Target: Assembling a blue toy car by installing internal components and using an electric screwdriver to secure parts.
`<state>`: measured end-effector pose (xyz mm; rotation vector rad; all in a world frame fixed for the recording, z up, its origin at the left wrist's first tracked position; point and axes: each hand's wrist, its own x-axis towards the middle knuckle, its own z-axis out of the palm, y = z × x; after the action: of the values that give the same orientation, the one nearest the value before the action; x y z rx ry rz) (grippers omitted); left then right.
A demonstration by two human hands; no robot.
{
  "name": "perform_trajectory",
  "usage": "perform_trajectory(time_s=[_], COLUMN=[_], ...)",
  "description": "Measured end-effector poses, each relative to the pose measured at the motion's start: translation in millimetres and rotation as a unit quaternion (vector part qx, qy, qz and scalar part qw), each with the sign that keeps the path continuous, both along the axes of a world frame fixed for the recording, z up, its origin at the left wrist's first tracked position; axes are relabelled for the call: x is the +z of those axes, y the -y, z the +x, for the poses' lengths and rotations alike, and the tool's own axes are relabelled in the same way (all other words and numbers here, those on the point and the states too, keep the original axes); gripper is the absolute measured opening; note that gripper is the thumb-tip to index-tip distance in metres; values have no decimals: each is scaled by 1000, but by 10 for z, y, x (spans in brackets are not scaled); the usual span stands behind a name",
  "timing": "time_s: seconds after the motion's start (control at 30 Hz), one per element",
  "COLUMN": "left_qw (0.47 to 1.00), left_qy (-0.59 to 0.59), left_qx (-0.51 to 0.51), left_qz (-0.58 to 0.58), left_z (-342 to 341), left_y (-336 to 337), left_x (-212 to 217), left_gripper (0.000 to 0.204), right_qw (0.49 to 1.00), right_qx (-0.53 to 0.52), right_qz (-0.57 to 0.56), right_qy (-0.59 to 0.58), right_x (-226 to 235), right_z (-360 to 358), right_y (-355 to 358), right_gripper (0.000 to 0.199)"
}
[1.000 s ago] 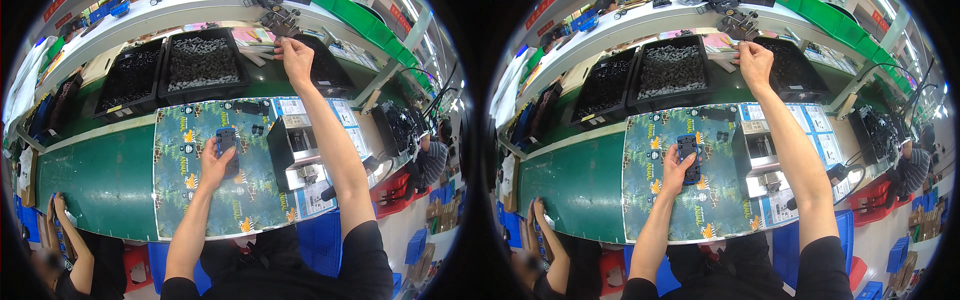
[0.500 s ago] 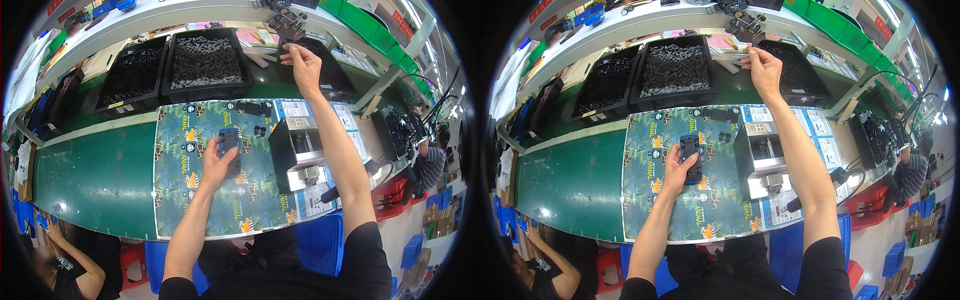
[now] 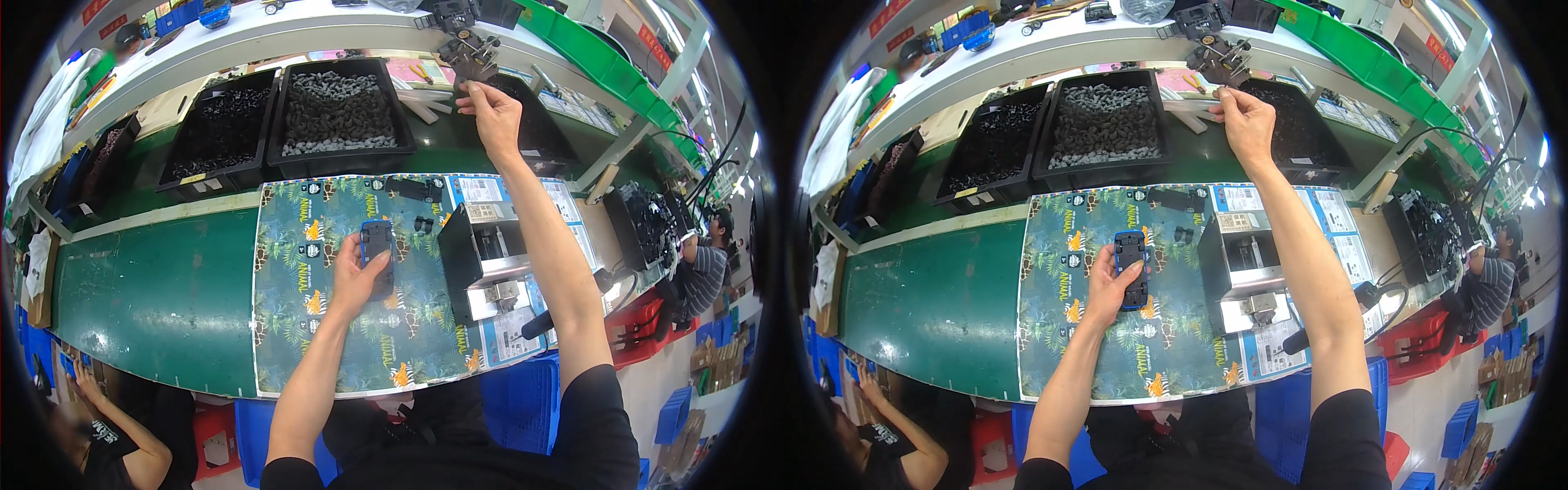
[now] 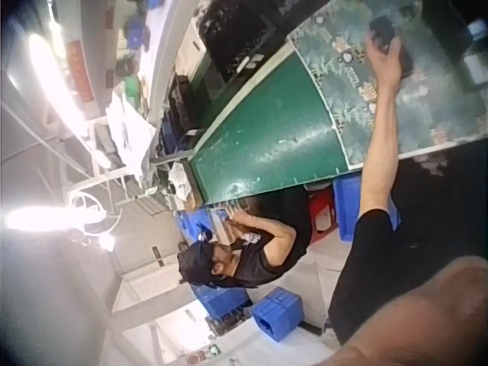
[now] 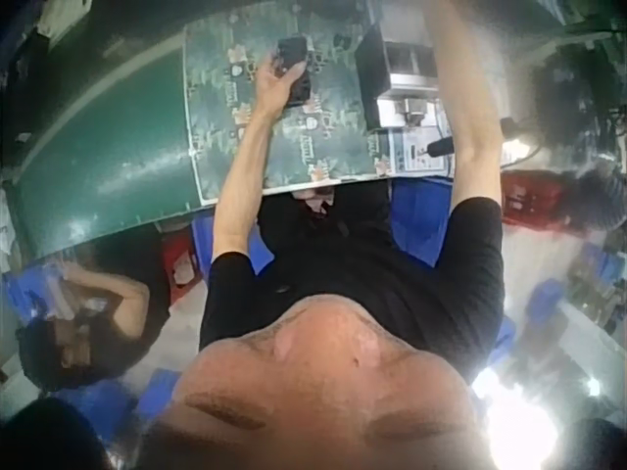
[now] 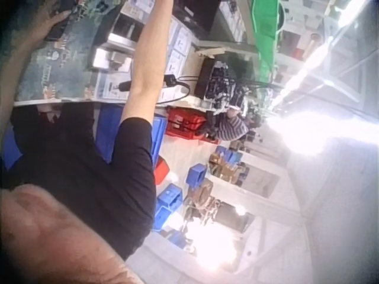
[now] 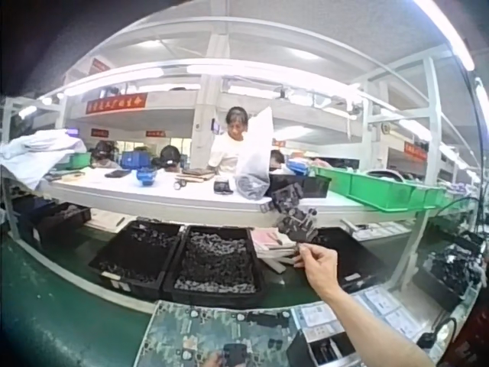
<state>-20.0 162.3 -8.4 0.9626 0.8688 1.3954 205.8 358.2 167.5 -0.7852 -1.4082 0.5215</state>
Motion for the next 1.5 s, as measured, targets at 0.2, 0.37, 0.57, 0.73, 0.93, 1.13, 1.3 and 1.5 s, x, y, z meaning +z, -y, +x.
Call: perform_trajectory(time_s=[0.2,0.37,0.57,0.73,0.93,1.13,1.3,1.5], left_qw=[1000,1000,1000,1000,1000,999,1000,1000], left_qy=[-8,-1,-4,1,-22,-25,-20,-6], left_qx=[-1,-5,-4,-4,5,6,-3,-9], left_qz=[-1,-4,-2,-11,16,37,19,-2], left_z=[-16,-3,-10,-6,-27,14,-18,-8], left_y=[-8,-12,1,10,-27,-88,-30,-6], left_x=[-9,15,3,-5,-50,-108,-80,10], left_gripper=[41,40,41,41,40,40,44,43], right_qw=[1000,1000,1000,998,994,998,993,968], right_qx=[-20,6,-2,-17,-11,44,66,90], right_qz=[4,-7,-3,1,-11,-43,-88,-173], right_qy=[20,-16,3,59,109,32,-44,-158], right_x=[22,4,-17,5,89,97,123,242], right_z=[-23,-13,55,65,41,17,-63,-100], right_y=[33,32,16,5,-18,-27,30,32], right_gripper=[23,23,22,21,23,23,22,23])
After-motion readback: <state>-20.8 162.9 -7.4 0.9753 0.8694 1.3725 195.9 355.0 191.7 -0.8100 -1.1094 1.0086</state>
